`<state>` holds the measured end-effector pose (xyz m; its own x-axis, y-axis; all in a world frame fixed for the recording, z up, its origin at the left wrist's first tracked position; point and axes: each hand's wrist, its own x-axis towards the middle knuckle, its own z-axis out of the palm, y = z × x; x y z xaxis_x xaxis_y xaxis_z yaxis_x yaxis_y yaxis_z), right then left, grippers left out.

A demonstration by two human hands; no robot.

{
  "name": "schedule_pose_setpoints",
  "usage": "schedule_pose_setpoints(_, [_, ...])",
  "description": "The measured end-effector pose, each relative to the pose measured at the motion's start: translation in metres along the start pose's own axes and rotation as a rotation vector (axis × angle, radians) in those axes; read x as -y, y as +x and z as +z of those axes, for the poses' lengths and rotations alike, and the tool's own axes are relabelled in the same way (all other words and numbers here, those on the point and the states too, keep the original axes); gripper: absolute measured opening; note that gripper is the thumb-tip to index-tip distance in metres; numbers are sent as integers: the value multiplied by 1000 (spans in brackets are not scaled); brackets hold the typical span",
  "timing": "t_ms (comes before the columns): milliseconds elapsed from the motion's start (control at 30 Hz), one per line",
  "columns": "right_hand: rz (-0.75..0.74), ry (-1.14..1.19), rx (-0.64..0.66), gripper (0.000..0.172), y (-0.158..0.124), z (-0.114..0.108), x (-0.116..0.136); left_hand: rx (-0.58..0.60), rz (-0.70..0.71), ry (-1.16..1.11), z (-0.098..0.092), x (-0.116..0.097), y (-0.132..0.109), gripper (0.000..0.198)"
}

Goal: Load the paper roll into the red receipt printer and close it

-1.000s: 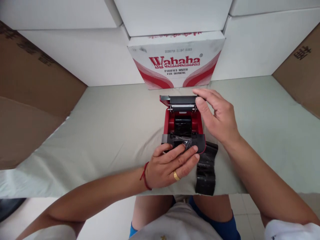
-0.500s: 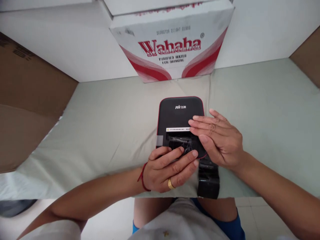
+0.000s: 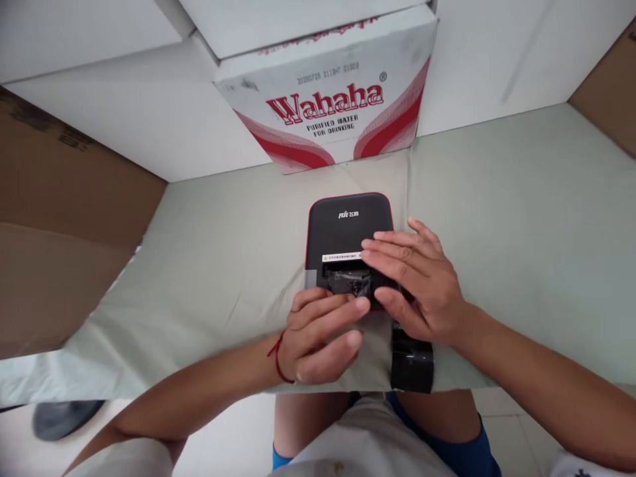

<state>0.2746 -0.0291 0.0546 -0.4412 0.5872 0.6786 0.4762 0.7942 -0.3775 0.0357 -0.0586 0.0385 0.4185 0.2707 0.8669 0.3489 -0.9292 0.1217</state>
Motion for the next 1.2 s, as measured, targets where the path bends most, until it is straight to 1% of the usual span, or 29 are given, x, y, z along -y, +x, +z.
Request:
schedule_pose_setpoints(67, [-71,16,0,36,-2,-2,5,-78,-115,-100,-8,3,-1,31])
schedule_pose_setpoints(100, [-106,25,-5,35,-3,-2,8,-126,-211,-141,-13,6,-1,41])
schedule_pose_setpoints(167, [-150,38,-10,31,-4,-4,11,-209,-467,-204,-23,18,-4,62])
schedule_pose_setpoints(200, [-162,43,-15,28,-5,-4,12,-242,-600,-246,-26,26,-6,67])
schedule_pose_setpoints(233, [-169,45,-17,26,-5,-4,12,-230,-744,-328,-28,34,-8,70])
schedule_pose_setpoints(300, [-179,44,-10,25,-6,-4,11,-211,-962,-558,-27,50,-13,81])
schedule_pose_setpoints(367, [-184,37,-6,25,-5,-3,10,-204,-1126,-796,-20,59,-17,94])
schedule_pose_setpoints(400, [-187,34,-8,25,-5,-3,10,-216,-1165,-889,-15,61,-17,99])
schedule_pose_setpoints(467, [-191,31,-21,24,-5,-3,10,-239,-1186,-1047,-7,60,-16,106])
schedule_pose_setpoints(567, [-194,23,1,25,-7,-5,11,-258,-1159,-1186,-2,55,-11,104])
schedule_pose_setpoints(633, [-193,15,32,28,-9,-6,11,-236,-1148,-1197,-3,53,-8,106])
schedule_pose_setpoints(733, [-191,-2,56,31,-11,-8,11,-194,-1151,-1173,-5,52,-7,116])
schedule_pose_setpoints(867, [-182,-72,41,30,-15,-7,14,-220,-1198,-1170,-3,51,-7,118])
schedule_pose_setpoints(933, [-147,-115,38,32,-20,-5,19,-223,-1226,-1175,-2,50,-7,119])
schedule_pose_setpoints(1000, [-103,-132,48,37,-25,-2,23,-223,-1239,-1185,-1,49,-8,120])
schedule_pose_setpoints(1100, [-54,-123,64,47,-31,3,27,-229,-1235,-1200,1,49,-10,120])
schedule_pose_setpoints(1167, [-55,-140,51,49,-30,4,26,-235,-1211,-1200,4,50,-14,120])
schedule_pose_setpoints(1200, [-81,-152,31,48,-28,4,25,-237,-1193,-1198,5,51,-16,119])
